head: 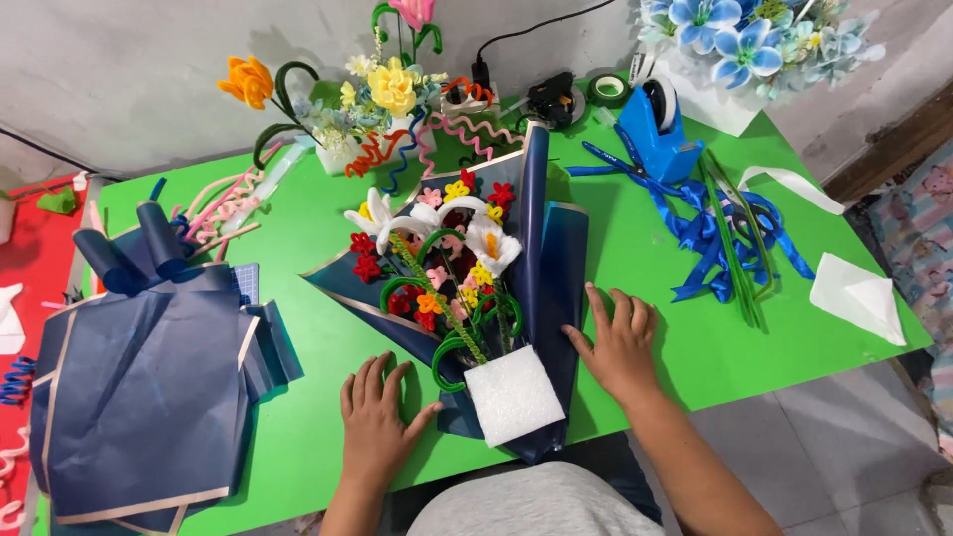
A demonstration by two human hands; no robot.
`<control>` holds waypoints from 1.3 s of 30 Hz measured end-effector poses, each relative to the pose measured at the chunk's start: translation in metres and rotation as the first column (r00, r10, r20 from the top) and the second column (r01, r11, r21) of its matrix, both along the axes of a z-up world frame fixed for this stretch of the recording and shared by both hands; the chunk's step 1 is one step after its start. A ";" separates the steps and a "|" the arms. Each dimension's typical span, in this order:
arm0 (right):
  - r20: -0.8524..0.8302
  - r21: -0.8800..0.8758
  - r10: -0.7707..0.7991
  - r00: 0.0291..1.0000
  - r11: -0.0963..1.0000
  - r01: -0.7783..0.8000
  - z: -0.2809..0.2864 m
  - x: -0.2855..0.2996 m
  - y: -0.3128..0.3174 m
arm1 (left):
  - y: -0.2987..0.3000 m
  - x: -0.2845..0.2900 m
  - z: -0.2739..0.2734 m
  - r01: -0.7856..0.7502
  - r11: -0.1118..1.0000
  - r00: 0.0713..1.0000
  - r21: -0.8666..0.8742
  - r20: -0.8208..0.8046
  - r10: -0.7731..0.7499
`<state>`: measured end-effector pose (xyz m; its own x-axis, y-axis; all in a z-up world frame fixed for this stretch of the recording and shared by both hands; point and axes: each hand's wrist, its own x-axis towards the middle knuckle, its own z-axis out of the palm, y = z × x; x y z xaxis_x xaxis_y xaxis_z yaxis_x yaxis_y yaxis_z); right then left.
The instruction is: Wrapping a bouquet of artificial flowers with blue decorative paper and securing the base.
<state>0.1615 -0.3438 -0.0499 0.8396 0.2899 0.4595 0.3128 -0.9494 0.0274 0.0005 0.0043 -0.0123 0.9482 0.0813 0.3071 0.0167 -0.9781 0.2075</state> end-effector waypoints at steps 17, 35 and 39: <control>0.005 -0.006 0.008 1.000 1.000 -0.008 -0.001 -0.001 0.000 | -0.002 -0.001 0.000 -0.009 0.999 1.000 0.049 -0.029 0.010; -0.024 0.023 0.032 0.999 0.999 -0.031 -0.003 0.001 -0.004 | -0.001 -0.004 0.002 0.004 1.000 1.000 0.018 -0.005 -0.004; -0.010 0.012 0.029 1.000 1.000 -0.029 -0.003 0.001 -0.004 | 0.001 -0.004 -0.003 0.014 0.998 1.000 0.053 0.011 -0.015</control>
